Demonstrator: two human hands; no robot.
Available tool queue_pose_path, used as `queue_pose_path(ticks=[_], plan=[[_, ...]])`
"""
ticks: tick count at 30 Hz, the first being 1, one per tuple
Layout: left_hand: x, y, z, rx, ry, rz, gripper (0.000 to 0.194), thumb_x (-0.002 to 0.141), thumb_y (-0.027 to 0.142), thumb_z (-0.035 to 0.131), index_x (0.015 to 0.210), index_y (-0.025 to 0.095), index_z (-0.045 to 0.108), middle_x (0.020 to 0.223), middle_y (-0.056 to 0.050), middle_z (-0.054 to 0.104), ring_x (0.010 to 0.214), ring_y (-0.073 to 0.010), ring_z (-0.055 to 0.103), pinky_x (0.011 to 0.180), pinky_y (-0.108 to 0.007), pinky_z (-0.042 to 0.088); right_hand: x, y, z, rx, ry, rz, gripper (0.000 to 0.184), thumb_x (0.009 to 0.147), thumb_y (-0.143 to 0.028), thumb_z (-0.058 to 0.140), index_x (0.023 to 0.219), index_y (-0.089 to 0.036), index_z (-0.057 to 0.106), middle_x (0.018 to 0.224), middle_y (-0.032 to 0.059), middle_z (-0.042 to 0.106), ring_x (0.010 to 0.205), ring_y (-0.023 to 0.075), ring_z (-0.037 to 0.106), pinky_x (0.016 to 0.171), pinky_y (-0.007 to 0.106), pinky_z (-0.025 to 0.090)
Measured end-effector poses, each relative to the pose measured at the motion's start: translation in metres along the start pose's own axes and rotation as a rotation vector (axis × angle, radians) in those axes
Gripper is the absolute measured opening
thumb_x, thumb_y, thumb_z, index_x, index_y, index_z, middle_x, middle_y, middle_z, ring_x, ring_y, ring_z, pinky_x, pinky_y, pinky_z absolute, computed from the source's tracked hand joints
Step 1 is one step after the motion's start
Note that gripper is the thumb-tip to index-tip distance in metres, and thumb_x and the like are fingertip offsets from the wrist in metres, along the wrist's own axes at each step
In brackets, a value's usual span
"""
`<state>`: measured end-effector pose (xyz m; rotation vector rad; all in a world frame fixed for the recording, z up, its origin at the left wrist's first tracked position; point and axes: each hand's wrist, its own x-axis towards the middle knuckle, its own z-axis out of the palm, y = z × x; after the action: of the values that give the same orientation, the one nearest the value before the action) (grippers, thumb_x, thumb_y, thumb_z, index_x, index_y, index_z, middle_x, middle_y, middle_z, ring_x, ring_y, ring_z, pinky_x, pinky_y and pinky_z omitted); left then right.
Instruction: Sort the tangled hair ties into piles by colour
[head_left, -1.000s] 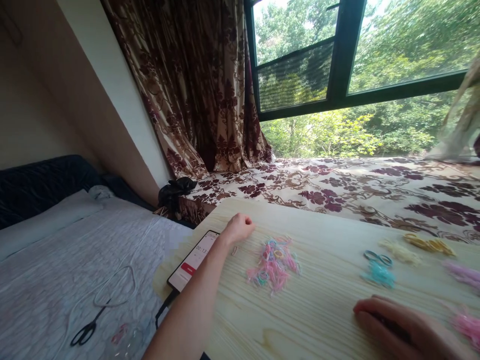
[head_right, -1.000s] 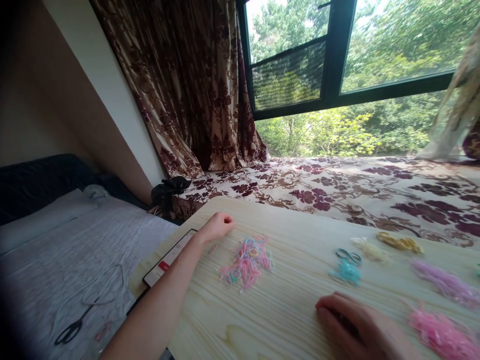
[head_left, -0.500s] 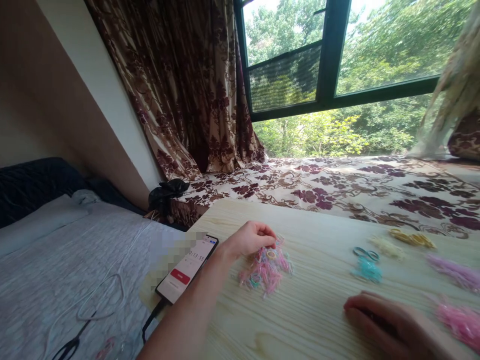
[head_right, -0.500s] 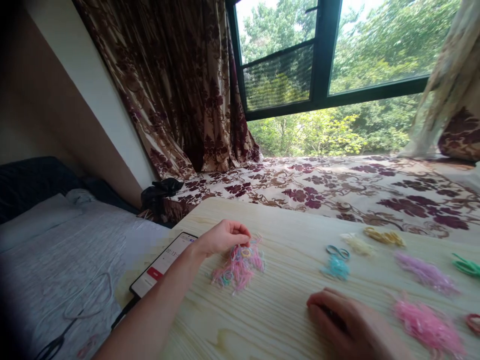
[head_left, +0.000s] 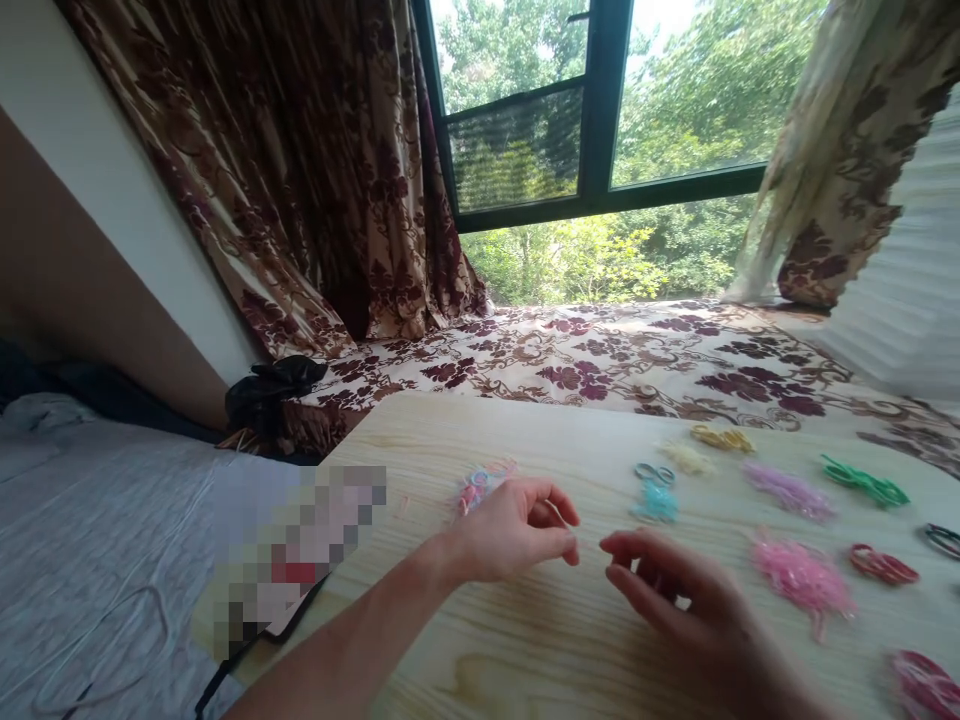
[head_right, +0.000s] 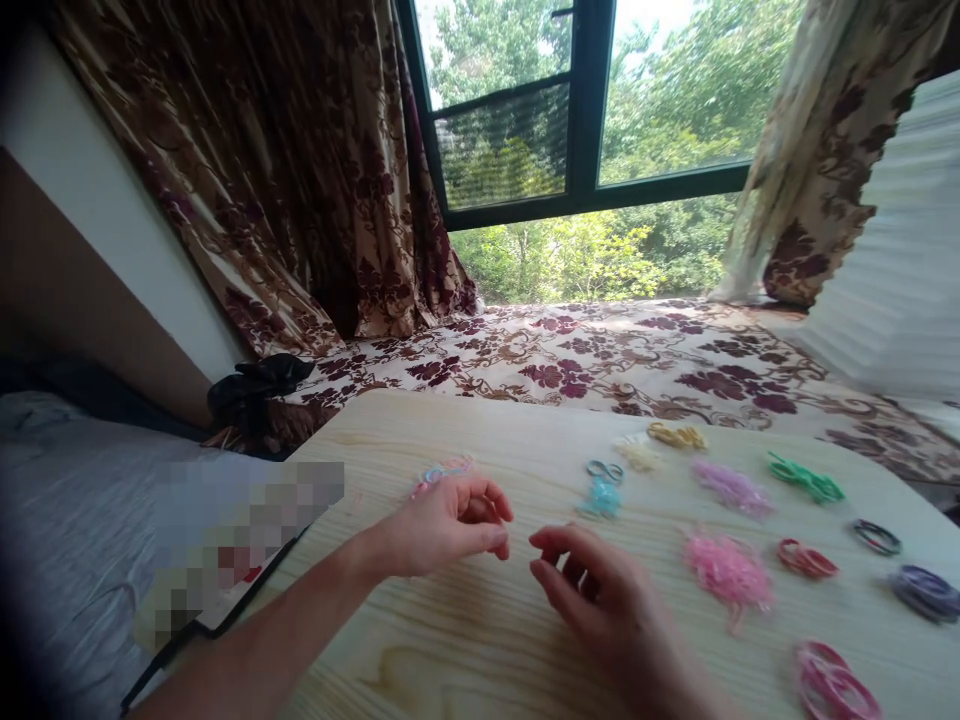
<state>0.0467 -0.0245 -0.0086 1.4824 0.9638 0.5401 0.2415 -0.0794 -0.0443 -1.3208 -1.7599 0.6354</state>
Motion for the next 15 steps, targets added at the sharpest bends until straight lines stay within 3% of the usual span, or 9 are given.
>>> queue_pose_path(ticks=[4,9,15], plan=[[0.000,-0.006,0.009,0.004,-0.042,-0.002,0.018,0.070,0.017,0.060,0.087,0.016,0.057,0.072,-0.001,0.070,0.071,-0.0139,0.062,0.066,-0.025,0.042,0.000,-0.006,0.001,0.013,-0.060,-0.037,0.015,0.082,-0.032,0.058,0.081,-0.022,0.069,0.060,-0.0020,0.061,0.047,0.0100,0.051,0.044,0.019,0.042],[-0.002,-0.004,0.011,0.015,-0.057,-0.018,0.017,0.070,0.016,0.059,0.087,0.017,0.057,0.072,-0.001,0.070,0.070,-0.0134,0.061,0.066,-0.025,0.042,0.000,-0.010,-0.001,0.011,-0.092,-0.077,0.022,0.086,-0.031,0.053,0.073,-0.021,0.067,0.066,-0.0002,0.061,0.050,0.0092,0.050,0.045,0.020,0.040],[-0.003,0.000,0.013,-0.013,-0.066,-0.028,0.019,0.067,0.014,0.059,0.086,0.016,0.057,0.071,0.000,0.069,0.069,-0.0131,0.060,0.066,-0.025,0.041,0.001,-0.010,-0.001,-0.006,-0.105,-0.043,0.020,0.086,-0.032,0.053,0.077,-0.021,0.066,0.062,-0.0013,0.059,0.050,0.0100,0.050,0.045,0.020,0.040]])
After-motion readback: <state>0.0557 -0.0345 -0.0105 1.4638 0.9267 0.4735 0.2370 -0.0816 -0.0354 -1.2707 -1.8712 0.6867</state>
